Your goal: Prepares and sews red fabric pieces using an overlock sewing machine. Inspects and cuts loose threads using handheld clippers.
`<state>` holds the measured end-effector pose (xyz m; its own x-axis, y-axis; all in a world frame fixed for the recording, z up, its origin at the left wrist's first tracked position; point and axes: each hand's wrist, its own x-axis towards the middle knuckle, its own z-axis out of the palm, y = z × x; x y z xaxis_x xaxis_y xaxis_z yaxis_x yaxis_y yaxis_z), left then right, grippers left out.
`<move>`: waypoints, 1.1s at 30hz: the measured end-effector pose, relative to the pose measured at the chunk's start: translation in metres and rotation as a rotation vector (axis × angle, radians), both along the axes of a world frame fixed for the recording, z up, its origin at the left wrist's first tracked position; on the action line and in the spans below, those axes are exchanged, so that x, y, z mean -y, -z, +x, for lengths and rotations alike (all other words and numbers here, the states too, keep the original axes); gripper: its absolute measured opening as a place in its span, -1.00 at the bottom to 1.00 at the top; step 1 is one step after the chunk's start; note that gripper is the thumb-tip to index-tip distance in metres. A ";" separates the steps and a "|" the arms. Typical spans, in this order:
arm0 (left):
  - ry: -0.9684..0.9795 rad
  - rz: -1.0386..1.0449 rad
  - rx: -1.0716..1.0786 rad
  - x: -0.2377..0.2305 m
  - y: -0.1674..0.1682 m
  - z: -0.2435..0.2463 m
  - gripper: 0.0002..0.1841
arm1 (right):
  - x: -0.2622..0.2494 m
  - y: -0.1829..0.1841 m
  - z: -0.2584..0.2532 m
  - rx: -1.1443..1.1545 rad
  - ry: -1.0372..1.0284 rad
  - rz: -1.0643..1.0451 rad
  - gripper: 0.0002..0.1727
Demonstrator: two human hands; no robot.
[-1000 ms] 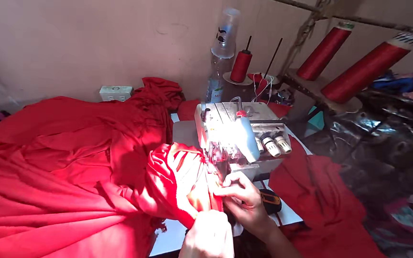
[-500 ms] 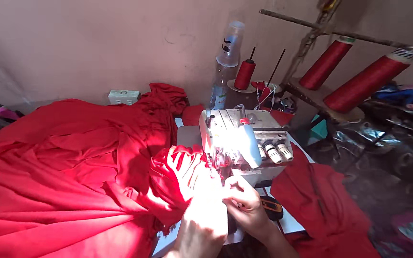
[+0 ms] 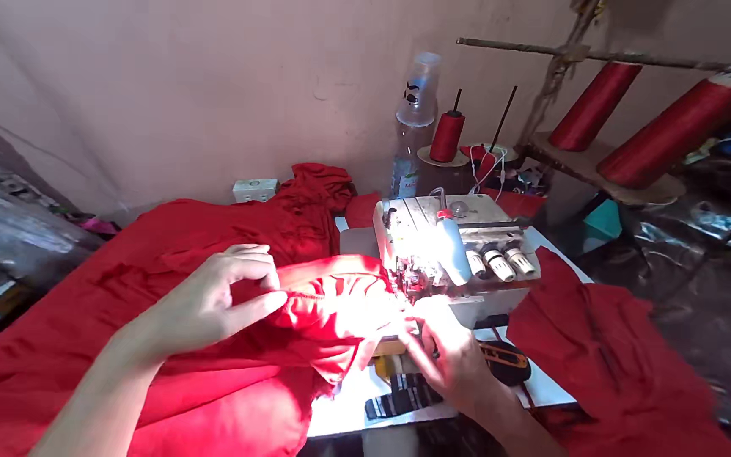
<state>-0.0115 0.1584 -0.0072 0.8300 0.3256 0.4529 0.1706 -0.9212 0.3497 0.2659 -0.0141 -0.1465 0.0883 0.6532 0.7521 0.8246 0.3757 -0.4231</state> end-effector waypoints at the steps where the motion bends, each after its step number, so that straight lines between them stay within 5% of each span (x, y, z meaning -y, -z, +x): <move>1: 0.139 -0.102 0.056 0.011 -0.013 0.001 -0.64 | 0.006 -0.006 -0.010 0.065 0.047 -0.032 -0.71; 5: 0.498 -0.291 0.028 0.038 -0.033 0.022 -0.72 | 0.017 -0.039 -0.060 0.115 -0.219 -0.562 -0.64; 9: 0.505 -0.210 0.046 -0.025 -0.014 0.012 -0.85 | -0.030 -0.023 -0.094 -0.014 -0.515 -0.652 -0.40; 10: 0.398 -0.209 0.026 -0.021 -0.028 0.013 -0.91 | -0.028 -0.021 -0.090 -0.075 -0.529 -0.632 -0.48; 12: 0.126 -0.167 -0.023 0.001 -0.057 0.023 -0.82 | -0.017 -0.007 -0.077 -0.268 -0.400 -0.262 -0.70; 15: 0.076 -0.166 0.001 0.001 -0.056 0.026 -0.79 | -0.022 -0.011 -0.050 -0.470 -0.107 0.192 -0.83; 17: 0.099 -0.186 0.028 0.000 -0.051 0.028 -0.80 | -0.033 -0.020 -0.037 -0.520 -0.020 0.200 -0.81; 24: 0.147 -0.211 0.050 0.004 -0.052 0.027 -0.82 | -0.044 -0.030 -0.036 -0.642 -0.190 0.120 -0.82; 27: 0.008 -0.064 0.038 0.016 -0.048 0.028 -0.70 | -0.037 -0.030 -0.030 -0.533 -0.192 0.099 -0.84; 30: -0.108 0.164 -0.016 0.053 -0.037 0.040 -0.68 | -0.014 -0.023 -0.010 -0.350 -0.240 0.081 -0.82; 33: 0.147 -0.044 -0.123 0.116 -0.019 0.048 -0.71 | 0.018 -0.001 0.013 -0.227 -0.312 0.052 -0.85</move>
<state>0.0364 0.0428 0.0119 0.9182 0.2139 0.3333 0.0789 -0.9236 0.3753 0.2788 -0.0317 -0.1457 0.0590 0.6365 0.7690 0.5548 0.6195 -0.5553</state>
